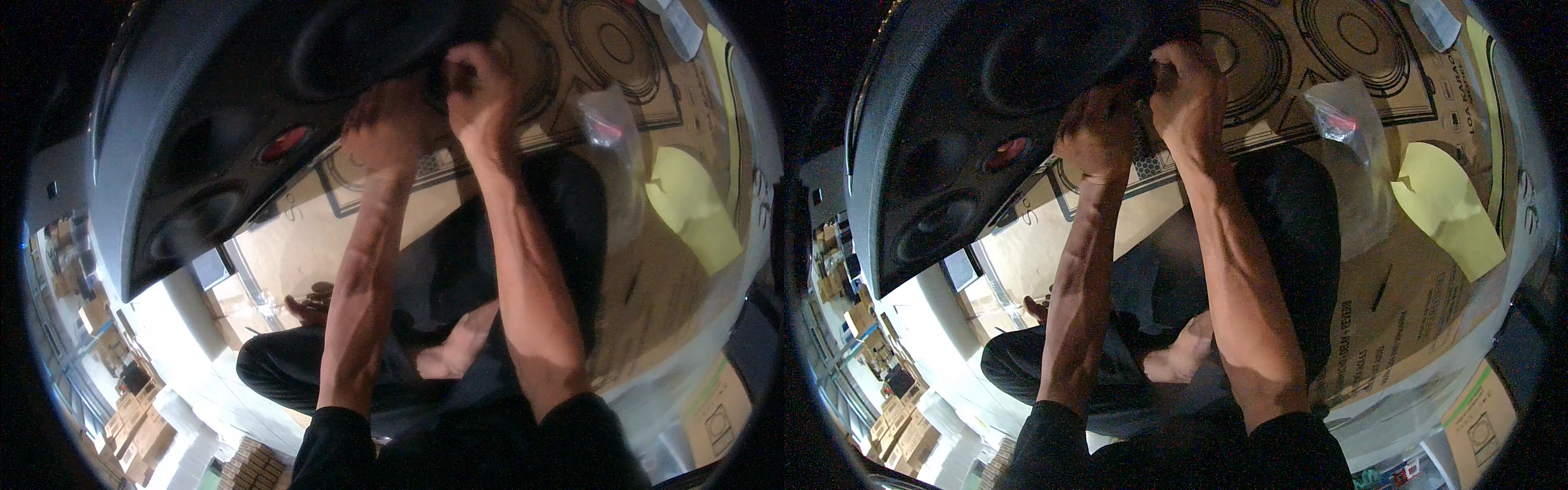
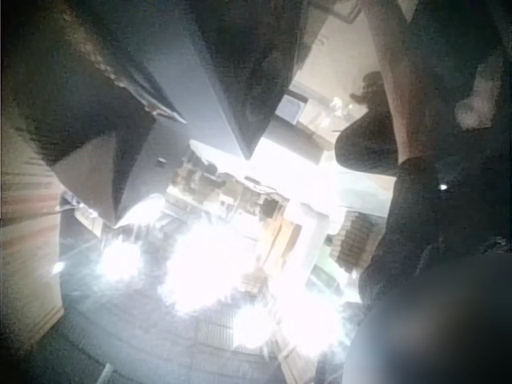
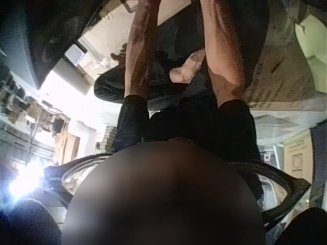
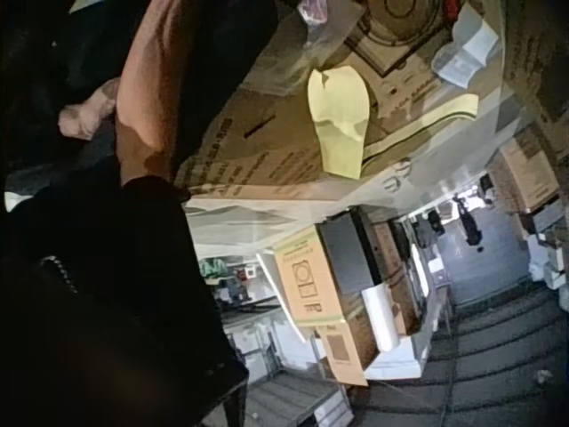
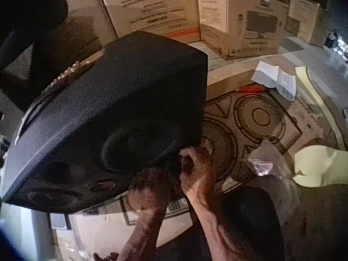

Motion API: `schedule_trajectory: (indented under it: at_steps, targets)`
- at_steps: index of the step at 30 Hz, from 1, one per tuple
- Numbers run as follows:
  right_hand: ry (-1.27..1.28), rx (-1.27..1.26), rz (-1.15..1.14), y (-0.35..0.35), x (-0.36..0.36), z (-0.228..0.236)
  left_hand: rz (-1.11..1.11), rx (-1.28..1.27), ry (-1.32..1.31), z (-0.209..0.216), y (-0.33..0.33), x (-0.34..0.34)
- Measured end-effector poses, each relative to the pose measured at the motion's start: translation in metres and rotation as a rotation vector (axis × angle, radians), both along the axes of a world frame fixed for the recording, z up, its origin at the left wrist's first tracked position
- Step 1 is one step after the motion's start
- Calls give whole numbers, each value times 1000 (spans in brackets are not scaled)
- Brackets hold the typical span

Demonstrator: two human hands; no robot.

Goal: The person uses a purple tool to work on the control panel of a black speaker, then applies yellow adhesive tape to the bottom of the speaker. The person sits on the floor surrounded by cardboard boxes.

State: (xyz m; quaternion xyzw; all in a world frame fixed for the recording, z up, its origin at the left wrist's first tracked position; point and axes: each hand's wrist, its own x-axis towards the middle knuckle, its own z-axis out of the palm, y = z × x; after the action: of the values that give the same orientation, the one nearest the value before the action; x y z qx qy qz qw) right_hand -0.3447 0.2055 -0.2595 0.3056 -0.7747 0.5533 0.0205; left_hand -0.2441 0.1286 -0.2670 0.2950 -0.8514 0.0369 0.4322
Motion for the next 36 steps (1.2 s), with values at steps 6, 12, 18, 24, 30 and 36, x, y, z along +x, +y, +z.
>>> schedule_trajectory:
  at_steps: [6,12,18,24,30,36]
  targets:
    - [117,-129,-73,-7,8,-4,-58,-49,-13,-1,-3,-3]
    - [130,-146,-63,-5,13,-7,-123,-40,-86,1,-7,3]
    - [156,-201,-28,-3,11,-11,-140,-76,-14,1,-10,0]
    - [-234,-255,-82,-12,18,-12,-85,-48,-20,5,-4,-2]
    - [-518,-443,-99,-17,20,-28,151,396,-607,-7,-17,-2]
    - [-481,-177,-333,-2,-9,0,-43,-270,-151,-3,-11,-15]
